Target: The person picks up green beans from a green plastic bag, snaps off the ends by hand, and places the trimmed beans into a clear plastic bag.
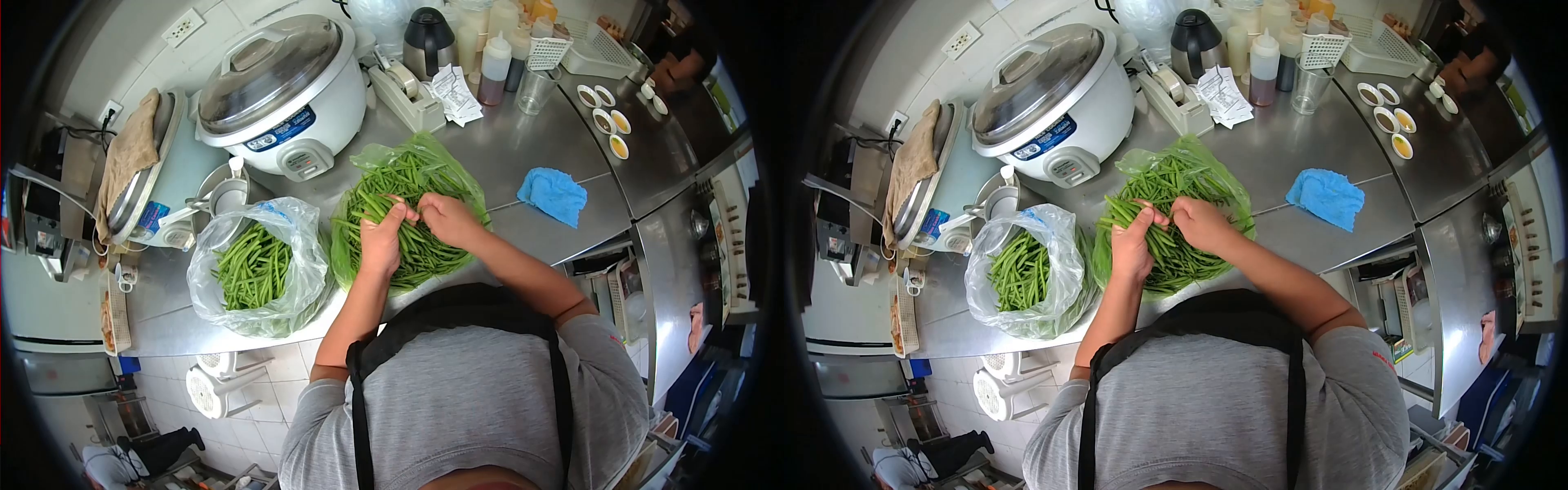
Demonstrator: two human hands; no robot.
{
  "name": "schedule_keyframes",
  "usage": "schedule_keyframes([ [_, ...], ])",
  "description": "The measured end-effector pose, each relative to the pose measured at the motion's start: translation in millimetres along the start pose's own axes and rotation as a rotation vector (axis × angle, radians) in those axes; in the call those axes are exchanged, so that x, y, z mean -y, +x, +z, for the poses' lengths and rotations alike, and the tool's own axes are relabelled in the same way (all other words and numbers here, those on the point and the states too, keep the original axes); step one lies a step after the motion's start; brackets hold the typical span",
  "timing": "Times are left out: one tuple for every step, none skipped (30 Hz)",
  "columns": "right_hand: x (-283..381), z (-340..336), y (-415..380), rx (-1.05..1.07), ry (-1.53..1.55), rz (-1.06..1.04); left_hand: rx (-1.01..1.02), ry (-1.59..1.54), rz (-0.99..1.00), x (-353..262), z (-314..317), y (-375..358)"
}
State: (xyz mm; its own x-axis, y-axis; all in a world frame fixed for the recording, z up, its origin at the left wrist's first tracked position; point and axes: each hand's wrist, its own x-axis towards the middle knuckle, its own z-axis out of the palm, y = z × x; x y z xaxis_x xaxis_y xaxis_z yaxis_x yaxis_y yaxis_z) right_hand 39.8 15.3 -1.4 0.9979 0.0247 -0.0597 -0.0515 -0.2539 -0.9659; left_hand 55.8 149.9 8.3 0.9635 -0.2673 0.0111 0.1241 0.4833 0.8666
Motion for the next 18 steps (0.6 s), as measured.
schedule_keyframes([
  [-4, 2, 1, 0.052, 0.183, 0.093, -0.003, 0.005, -0.082, -5, -1, -1],
  [-6, -1, 2, 0.084, 0.296, 0.104, 0.024, 0.002, -0.126, -5, -3, -1],
  [0, -7, 1, 0.119, 0.41, 0.115, 0.049, -0.001, -0.169, -5, -6, -1],
  [6, -13, 1, 0.155, 0.524, 0.127, 0.073, -0.004, -0.213, -5, -8, -2],
  [11, -17, 1, 0.178, 0.43, 0.073, 0.037, 0.018, -0.237, -5, -8, -3],
  [18, -18, 0, 0.187, 0.31, 0.065, 0.014, 0.094, -0.228, -4, -8, -3],
  [25, -18, 0, 0.192, 0.19, 0.058, -0.004, 0.169, -0.219, -4, -7, -3],
  [29, -18, -1, 0.195, 0.068, 0.05, -0.022, 0.243, -0.208, -3, -6, -2],
  [27, -16, 0, 0.167, 0.111, -0.001, -0.042, 0.294, -0.178, -5, -4, -2],
  [22, -13, 0, 0.141, 0.155, -0.052, -0.028, 0.325, -0.157, -4, -4, -1],
  [18, -9, 1, 0.117, 0.2, -0.103, -0.015, 0.357, -0.135, -4, -6, 0],
  [17, -8, 3, 0.097, 0.178, -0.122, -0.003, 0.389, -0.114, -4, -6, 1],
  [15, -7, 4, 0.076, 0.157, -0.141, 0.003, 0.422, -0.098, -5, -6, 0],
  [15, -7, 5, 0.054, 0.136, -0.158, 0.011, 0.456, -0.083, -6, -6, -1],
  [17, -9, 6, 0.046, 0.035, -0.174, 0.02, 0.489, -0.068, -8, -6, -1],
  [21, -12, 6, 0.037, -0.067, -0.189, 0.014, 0.5, -0.06, -8, -7, 0],
  [24, -15, 6, 0.029, -0.169, -0.203, 0.008, 0.511, -0.051, -8, -9, 0],
  [26, -16, 5, -0.007, -0.326, -0.279, 0.002, 0.522, -0.043, -8, -10, 1],
])
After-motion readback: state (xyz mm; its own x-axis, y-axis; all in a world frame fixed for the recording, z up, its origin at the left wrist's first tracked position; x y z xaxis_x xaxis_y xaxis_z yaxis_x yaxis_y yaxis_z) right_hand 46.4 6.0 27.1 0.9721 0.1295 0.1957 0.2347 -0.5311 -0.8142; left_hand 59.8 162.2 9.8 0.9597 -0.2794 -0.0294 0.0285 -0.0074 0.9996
